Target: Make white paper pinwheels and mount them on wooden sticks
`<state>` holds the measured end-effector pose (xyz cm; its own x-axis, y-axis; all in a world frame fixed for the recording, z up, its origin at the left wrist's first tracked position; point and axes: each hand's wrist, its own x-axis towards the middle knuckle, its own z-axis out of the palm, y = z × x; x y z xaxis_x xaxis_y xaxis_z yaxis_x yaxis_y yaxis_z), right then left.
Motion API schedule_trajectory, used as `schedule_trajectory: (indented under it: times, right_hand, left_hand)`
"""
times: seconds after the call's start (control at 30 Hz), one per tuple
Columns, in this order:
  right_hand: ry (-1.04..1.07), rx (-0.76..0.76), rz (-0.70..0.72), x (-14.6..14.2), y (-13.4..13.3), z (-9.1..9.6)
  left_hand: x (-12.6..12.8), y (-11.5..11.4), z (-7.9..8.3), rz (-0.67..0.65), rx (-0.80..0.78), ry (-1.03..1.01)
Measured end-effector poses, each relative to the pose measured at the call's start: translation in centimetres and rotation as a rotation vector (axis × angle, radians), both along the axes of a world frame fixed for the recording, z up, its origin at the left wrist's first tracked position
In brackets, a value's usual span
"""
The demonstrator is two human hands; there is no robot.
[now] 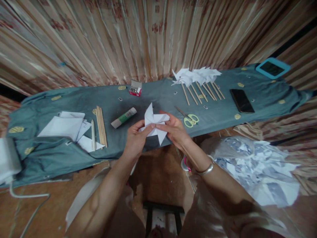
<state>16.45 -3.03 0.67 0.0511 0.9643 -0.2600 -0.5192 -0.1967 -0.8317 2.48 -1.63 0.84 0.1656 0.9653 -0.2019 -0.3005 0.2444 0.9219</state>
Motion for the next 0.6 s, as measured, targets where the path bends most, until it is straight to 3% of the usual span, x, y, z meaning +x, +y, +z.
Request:
schedule_trajectory:
  times: [0.6]
  right_hand:
    - [0.012, 0.004, -0.012, -0.24, 0.02, 0.23]
  left_hand:
    - [0.18, 0.11, 0.03, 0.024, 0.000, -0.002]
